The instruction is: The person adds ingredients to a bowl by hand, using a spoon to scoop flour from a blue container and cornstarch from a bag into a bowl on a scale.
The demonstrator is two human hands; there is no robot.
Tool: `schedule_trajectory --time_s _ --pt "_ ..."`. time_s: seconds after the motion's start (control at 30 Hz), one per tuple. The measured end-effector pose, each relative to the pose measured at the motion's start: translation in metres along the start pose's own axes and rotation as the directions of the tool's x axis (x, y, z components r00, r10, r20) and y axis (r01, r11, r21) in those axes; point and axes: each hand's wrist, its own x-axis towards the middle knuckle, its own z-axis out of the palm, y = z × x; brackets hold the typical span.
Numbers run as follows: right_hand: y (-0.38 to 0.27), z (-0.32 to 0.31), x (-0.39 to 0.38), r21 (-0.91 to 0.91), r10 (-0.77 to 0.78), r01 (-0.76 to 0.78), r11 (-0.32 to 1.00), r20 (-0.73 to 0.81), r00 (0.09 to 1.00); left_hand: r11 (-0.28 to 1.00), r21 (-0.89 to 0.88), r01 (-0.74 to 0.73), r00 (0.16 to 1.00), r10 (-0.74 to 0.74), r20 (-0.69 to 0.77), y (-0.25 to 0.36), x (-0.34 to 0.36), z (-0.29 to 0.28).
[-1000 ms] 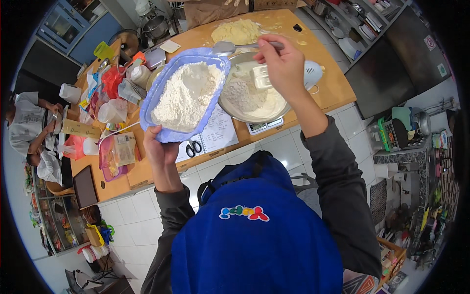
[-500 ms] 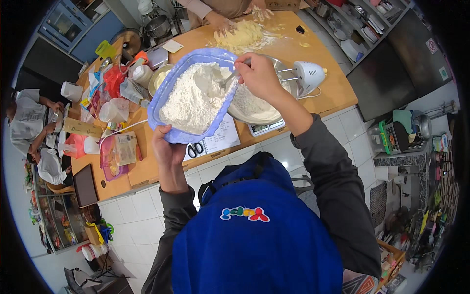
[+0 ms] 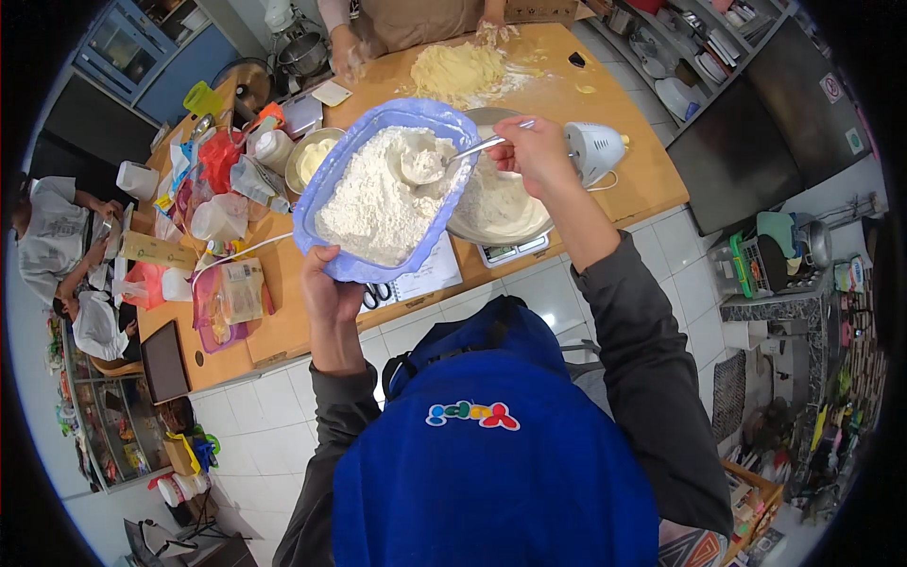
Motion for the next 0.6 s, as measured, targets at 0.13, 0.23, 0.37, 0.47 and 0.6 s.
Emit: schedule_trajectory --time_s 0.13,0.23,0.37,0.47,0.6 --pt "-0.009 -0.004 -0.002 0.041 0.008 -0.006 0.999 -0.053 0.999 1.0 -0.003 0.003 1.0 -0.003 -0.024 0.0 0.001 0.003" --pt "-0.013 -0.012 -0.002 0.065 -0.01 0.013 0.998 -0.044 0.999 1.0 -0.004 0.007 1.0 -0.007 -0.018 -0.001 0.004 -0.001" --pt "-0.016 -0.026 0.001 0.105 -0.032 0.038 0.994 -0.063 0.998 1.0 0.014 0.008 1.0 -0.008 -0.017 -0.002 0.007 -0.006" --pt "-0.018 -0.038 0.001 0.12 -0.045 0.055 0.991 -0.086 0.995 1.0 0.013 0.014 0.999 -0.013 -0.035 0.0 0.009 -0.011" --pt "-0.009 -0.05 0.001 0.094 -0.078 0.092 0.991 -0.142 0.987 0.999 0.037 -0.009 0.994 0.013 -0.109 0.003 0.008 -0.015"
